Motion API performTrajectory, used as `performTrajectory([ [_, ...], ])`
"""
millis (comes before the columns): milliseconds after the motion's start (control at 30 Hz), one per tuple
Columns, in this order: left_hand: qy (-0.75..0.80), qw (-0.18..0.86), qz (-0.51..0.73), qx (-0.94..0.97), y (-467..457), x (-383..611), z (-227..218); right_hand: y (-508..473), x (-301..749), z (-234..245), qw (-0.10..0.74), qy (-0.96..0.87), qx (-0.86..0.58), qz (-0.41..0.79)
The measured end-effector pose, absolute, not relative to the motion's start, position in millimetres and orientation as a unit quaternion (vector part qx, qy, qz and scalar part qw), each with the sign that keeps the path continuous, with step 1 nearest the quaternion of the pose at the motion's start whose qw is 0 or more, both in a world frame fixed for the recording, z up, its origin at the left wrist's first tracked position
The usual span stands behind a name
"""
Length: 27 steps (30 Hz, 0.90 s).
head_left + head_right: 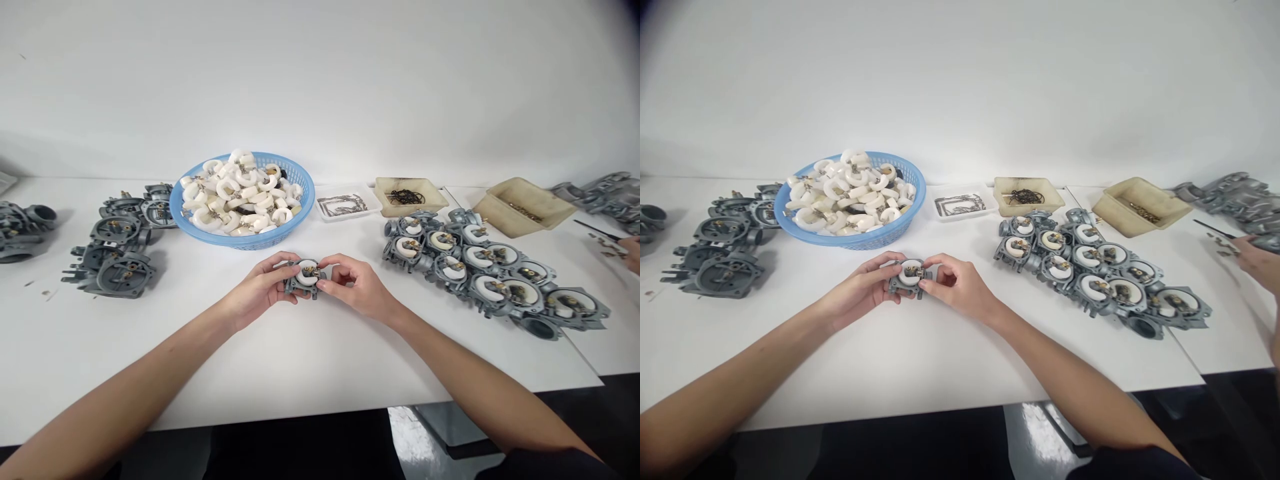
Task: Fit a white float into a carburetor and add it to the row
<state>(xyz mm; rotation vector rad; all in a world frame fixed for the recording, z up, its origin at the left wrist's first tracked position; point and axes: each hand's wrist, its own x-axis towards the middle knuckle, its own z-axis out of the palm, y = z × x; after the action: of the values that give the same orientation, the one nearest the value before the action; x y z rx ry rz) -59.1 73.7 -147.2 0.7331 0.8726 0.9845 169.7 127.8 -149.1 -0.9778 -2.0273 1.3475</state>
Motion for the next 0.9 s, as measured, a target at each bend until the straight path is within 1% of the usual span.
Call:
performTrajectory([
  [367,0.388,0.736,0.442,0.337,74.9,-60.8,-150.6,127.2,170.8,-143.9,0.239,-0.752,-0.362,0.497],
  [900,0.393,0.736,0.438,0.335,75.5,-61.4,-151.7,127.6,171.4,-144.0,0.241,-0.756,-0.357,0.493],
])
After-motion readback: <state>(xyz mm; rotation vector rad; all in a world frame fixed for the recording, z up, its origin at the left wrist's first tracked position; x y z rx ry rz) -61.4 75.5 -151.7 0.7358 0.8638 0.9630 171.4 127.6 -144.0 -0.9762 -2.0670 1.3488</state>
